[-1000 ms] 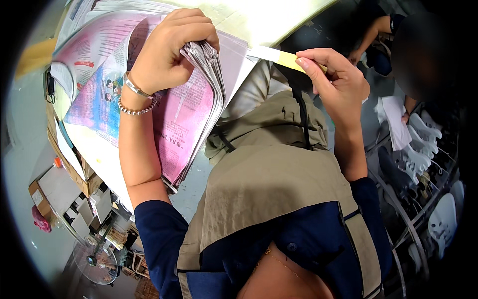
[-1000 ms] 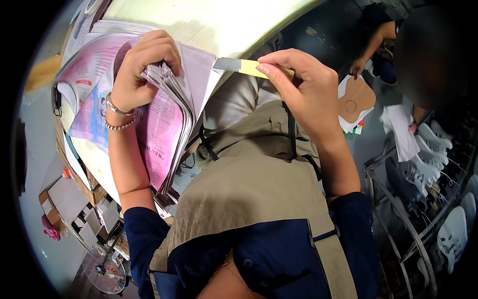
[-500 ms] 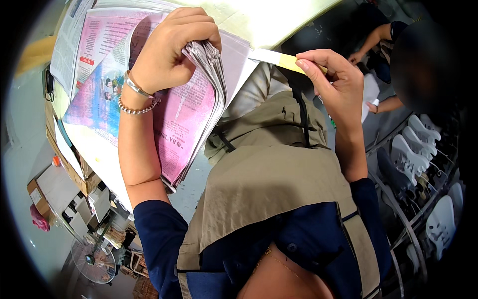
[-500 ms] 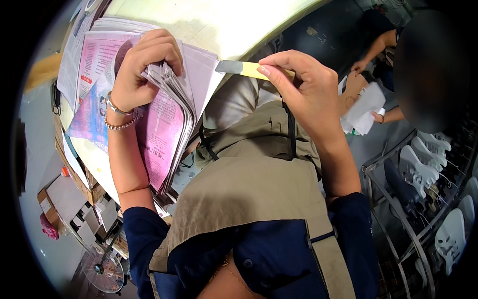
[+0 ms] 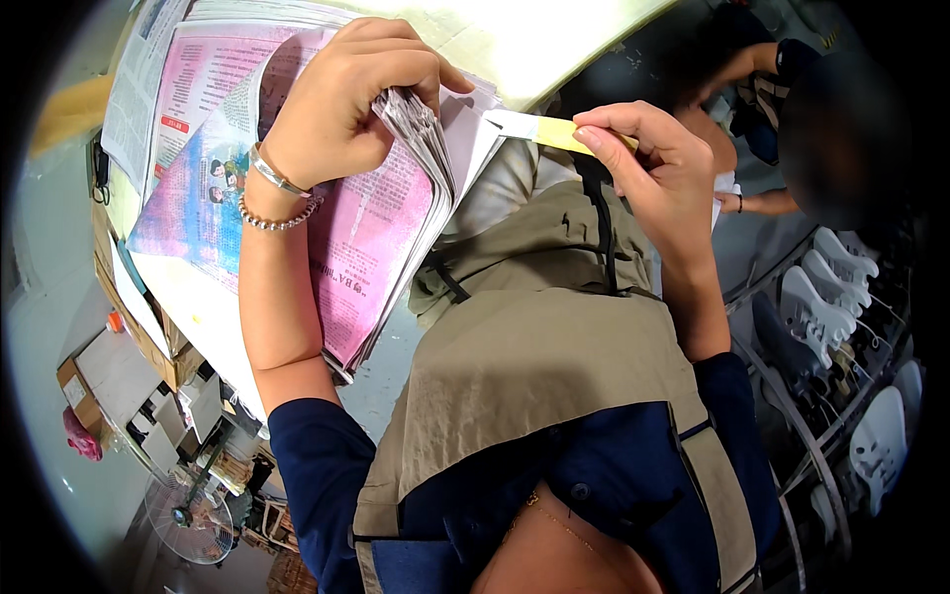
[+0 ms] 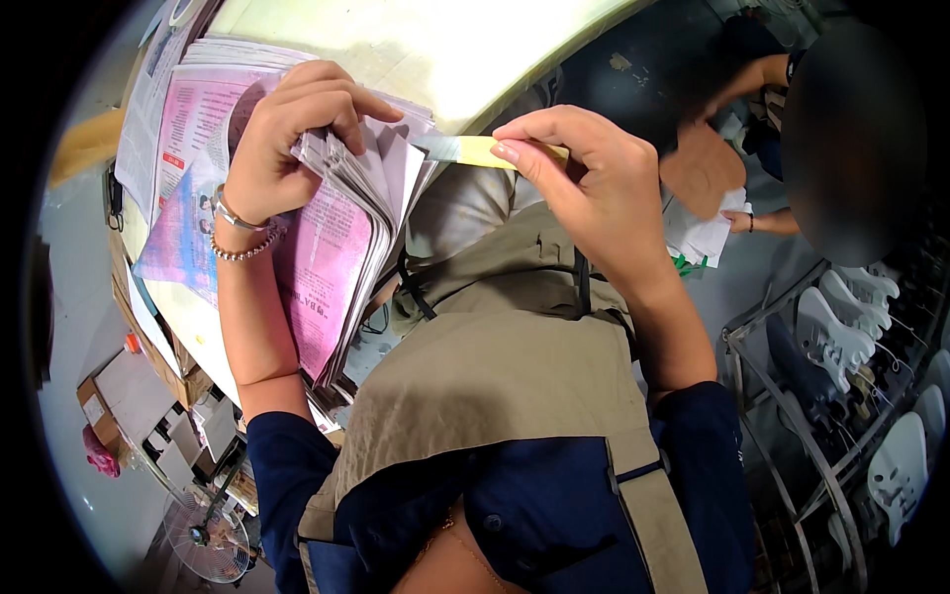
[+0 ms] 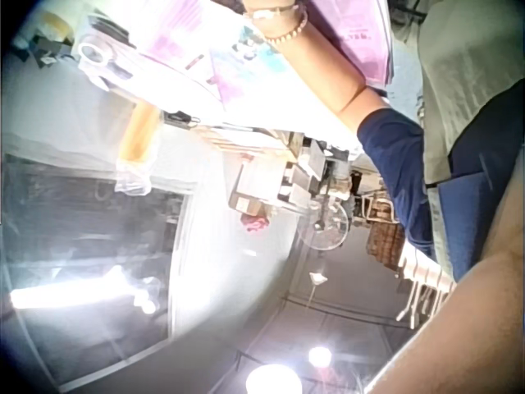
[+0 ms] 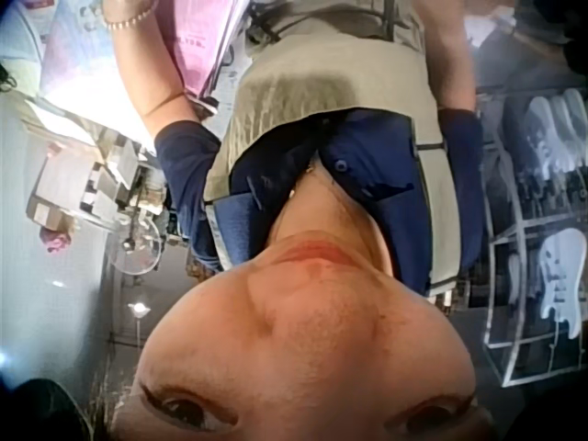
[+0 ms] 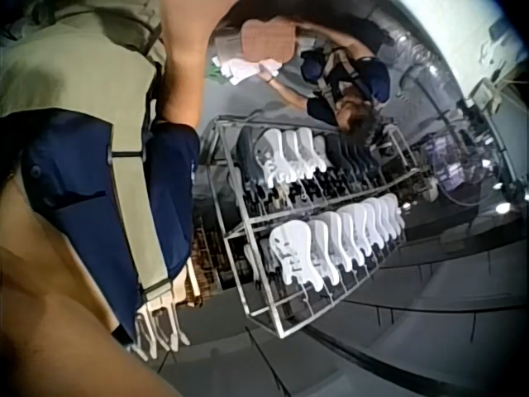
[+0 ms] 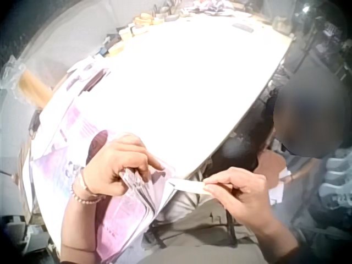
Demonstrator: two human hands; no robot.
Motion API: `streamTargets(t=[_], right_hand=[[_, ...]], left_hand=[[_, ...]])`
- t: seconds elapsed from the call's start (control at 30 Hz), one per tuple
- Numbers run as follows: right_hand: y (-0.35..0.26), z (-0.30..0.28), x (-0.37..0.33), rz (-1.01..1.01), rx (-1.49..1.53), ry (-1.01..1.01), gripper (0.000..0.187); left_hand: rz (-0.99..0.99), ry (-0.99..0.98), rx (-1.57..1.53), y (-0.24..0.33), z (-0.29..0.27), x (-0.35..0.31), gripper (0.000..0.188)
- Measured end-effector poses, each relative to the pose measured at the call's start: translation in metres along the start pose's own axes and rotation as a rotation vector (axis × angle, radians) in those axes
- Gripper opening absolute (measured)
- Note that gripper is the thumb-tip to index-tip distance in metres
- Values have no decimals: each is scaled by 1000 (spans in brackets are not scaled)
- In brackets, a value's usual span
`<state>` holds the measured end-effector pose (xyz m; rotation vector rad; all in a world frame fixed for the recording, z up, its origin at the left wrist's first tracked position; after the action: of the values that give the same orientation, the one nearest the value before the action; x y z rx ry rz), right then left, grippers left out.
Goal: The person uses a yellow utility knife to trim the edges of a stack of pink and white papers on a table. They repeatedly slice along the edge of the stack, occasionally adjusting the papers, and finally place the trimmed stack aside.
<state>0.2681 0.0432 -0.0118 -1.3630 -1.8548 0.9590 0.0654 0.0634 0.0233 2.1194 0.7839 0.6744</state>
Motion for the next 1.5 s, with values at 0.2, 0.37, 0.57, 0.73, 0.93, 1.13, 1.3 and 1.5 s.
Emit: streamTargets(t=[0.2,0.37,0.57,0.73,0.93,1.13,1.3,1.5], right_hand=[[-7,-2,1,-39,-39,16,8],[-7,-2,1,-40,-26,22,8],[-3,-1,1,-16,-19,8,9],[0,0,1,13,-7,-2,9],[2,0,0,50,-14,-7,9],[1,1,0,36,26,-7,9],[4,7,-2,73,73,-54,10],[5,21,-3,87,87,-223,15]], left_hand=[[-3,-32,77,3,2,1,26],[-39,-48,137,1,2,-1,29],[-11,-36,154,4,2,-1,31],[-28,-35,159,3,3,-1,31],[-2,-51,161,8,5,2,32],[-4,-52,181,6,7,3,30],[-3,-67,187,7,6,3,28],[0,-47,177,10,4,0,25]])
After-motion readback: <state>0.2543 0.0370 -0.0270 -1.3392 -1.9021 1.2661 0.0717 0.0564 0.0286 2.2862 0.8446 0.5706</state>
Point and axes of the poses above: each hand's wrist, its own x-axis towards the middle knuckle, its own z-axis out of the palm, y = z × x, the point moved 8 cm from there along x, towards the middle knuckle, and after that the axes turned 14 degrees about -x, right-handed, at the moved point
